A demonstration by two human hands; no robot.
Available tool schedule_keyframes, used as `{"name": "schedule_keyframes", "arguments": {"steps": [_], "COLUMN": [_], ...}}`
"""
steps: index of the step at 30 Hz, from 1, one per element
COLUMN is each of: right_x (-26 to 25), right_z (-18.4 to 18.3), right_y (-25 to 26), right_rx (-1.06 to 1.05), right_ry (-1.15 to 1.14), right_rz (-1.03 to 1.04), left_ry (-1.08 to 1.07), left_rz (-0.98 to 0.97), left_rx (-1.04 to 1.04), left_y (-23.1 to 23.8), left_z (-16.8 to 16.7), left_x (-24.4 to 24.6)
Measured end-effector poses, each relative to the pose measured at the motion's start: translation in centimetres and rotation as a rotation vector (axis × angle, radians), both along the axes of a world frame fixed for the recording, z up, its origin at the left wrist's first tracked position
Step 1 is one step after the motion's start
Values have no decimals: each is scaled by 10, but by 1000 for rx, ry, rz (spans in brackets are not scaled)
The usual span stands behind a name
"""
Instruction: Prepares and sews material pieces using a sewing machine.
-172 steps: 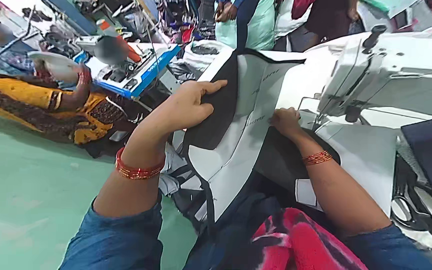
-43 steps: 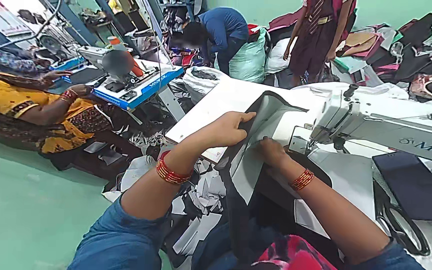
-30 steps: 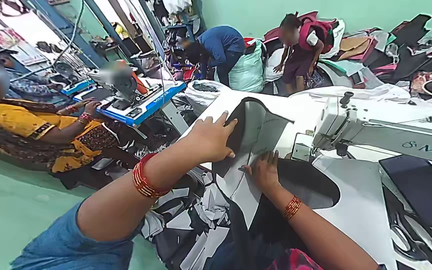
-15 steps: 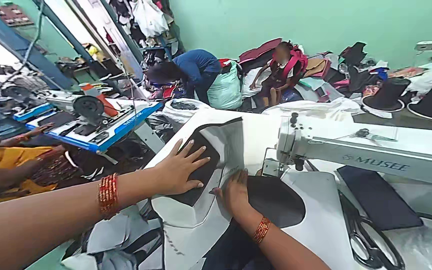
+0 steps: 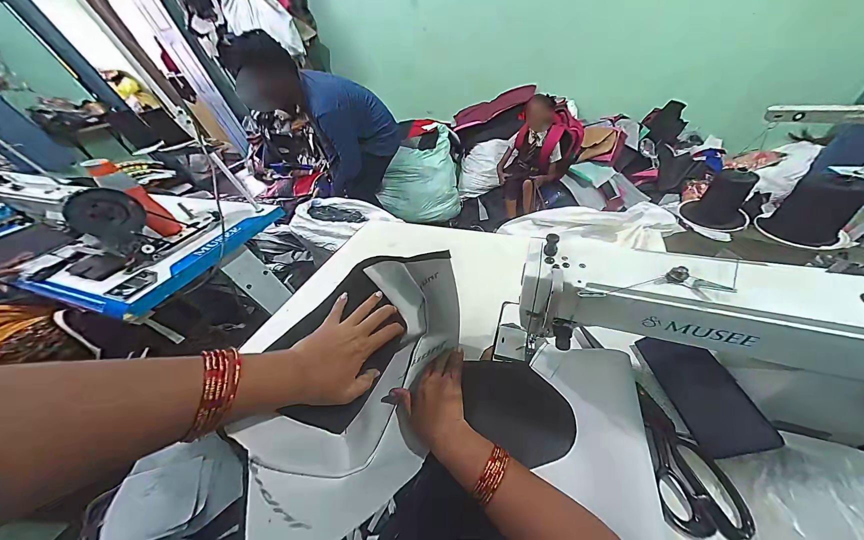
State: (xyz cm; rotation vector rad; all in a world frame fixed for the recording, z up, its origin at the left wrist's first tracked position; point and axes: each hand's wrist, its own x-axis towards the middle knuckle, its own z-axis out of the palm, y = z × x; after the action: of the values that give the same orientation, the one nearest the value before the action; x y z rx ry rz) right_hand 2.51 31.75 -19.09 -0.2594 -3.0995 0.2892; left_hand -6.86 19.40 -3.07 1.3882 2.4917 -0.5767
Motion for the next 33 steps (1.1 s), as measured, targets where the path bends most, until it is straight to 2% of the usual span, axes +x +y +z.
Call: {"name": "schedule_keyframes", "arguments": {"steps": [4,8,11,17,22,28,31,33], "right_x": [-1,0,3,0,2,5,5,3], "right_z": [-4,-8,-3,0,1,3,3,-2], "right_y": [0,0,-1,0,-1,3,2,2], "right_rx": [-80,-76,-130,-55,-17,-18,-3,6], "right_ry": [34,140,95,62,40,-11,-38,-14], "right_rz": [-14,-29,-31,-38,-48,-10,-4,-14], "left_ry": [-81,-137,-224,-368,-469,-403,-365,-335], "left_rz": [44,26,45,-21,54,258,262,273], "left_rx": [54,118,199,374,348,202,178,236], "left_y": [-3,-13,-18,-24,-6,39,38,32], "left_z": [-22,-55,-85,-125,-107,-74,-75,-87], "left_x": [7,6,5,-13,-9,19,27,30]}}
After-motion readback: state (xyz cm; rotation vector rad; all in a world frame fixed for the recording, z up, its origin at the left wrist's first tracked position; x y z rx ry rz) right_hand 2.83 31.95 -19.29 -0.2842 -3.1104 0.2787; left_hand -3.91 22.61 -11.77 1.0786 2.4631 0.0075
